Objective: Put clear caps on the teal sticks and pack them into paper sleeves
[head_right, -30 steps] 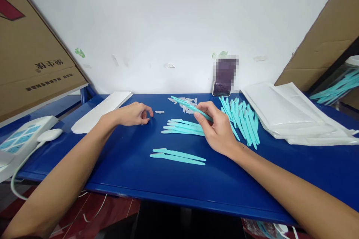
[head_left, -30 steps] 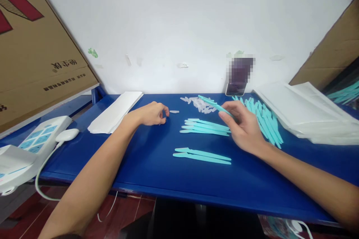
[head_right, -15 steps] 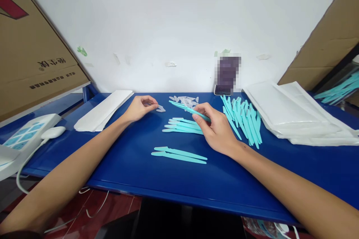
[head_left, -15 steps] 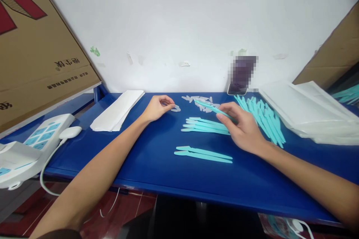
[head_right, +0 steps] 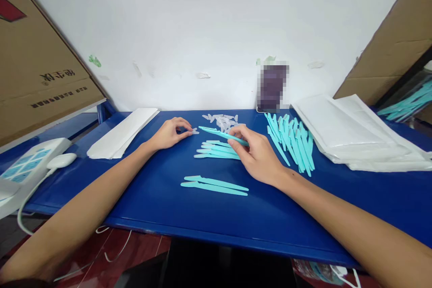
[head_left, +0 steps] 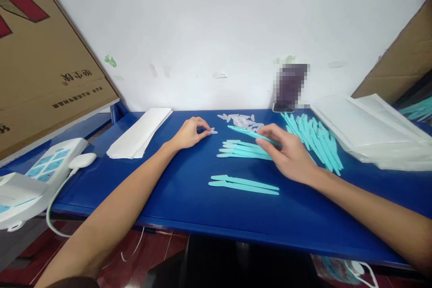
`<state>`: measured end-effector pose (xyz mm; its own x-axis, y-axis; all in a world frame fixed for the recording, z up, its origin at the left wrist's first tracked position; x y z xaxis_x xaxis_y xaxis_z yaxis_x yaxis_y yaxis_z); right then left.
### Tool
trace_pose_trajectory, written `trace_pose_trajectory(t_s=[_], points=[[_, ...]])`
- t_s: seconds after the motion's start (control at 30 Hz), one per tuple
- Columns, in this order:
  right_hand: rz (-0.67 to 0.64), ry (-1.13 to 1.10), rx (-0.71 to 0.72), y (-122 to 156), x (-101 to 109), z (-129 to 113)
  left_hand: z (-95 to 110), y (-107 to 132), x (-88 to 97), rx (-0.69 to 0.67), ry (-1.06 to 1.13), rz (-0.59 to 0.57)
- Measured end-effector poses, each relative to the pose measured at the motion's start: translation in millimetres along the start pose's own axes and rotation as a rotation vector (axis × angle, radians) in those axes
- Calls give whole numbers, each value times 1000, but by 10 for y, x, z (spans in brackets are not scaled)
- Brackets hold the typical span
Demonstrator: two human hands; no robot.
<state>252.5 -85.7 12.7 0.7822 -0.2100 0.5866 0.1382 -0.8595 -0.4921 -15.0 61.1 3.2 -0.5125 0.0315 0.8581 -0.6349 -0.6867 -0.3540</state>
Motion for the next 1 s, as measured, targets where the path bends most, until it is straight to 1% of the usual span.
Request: trace_pose_trajectory(t_s=[0.17,0.3,0.43,0.53,0.67,0.77,0.9,1.0], points=[[-11,13,4,-8,-2,8,20,-5,1,11,-27,-62],[-38,45,-16,-24,-6,14,83,3,22,-43,-94,-87],[-48,64,-7,-33,-12,5,94,14,26,-63,-91,-90],[-46,69,5,-33,-9,-12,84,17,30,-48,-37,-62],[-46,78,12,-29,4,-36,92,10,50,-2,46,-9],[-51,80,20,-28,8,-41,91,-4,51,49,85,-9],[-61,84,30,-33,5,-31,20,-25,32,165,148,-14],[-73,98,29,-41,2,-20,-34,-27,14,275,208,-48]])
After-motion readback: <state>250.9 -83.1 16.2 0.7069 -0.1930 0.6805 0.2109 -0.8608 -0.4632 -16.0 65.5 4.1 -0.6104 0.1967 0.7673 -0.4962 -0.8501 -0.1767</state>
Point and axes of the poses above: each hand's wrist, its own y-axis away from the middle knuckle, its own x-axis out of the back of the hand, z = x × y, the point moved 3 cm from there along -y, towards the middle knuckle, and after that the axes turned 2 degrees about -y, right-handed, at the moved point
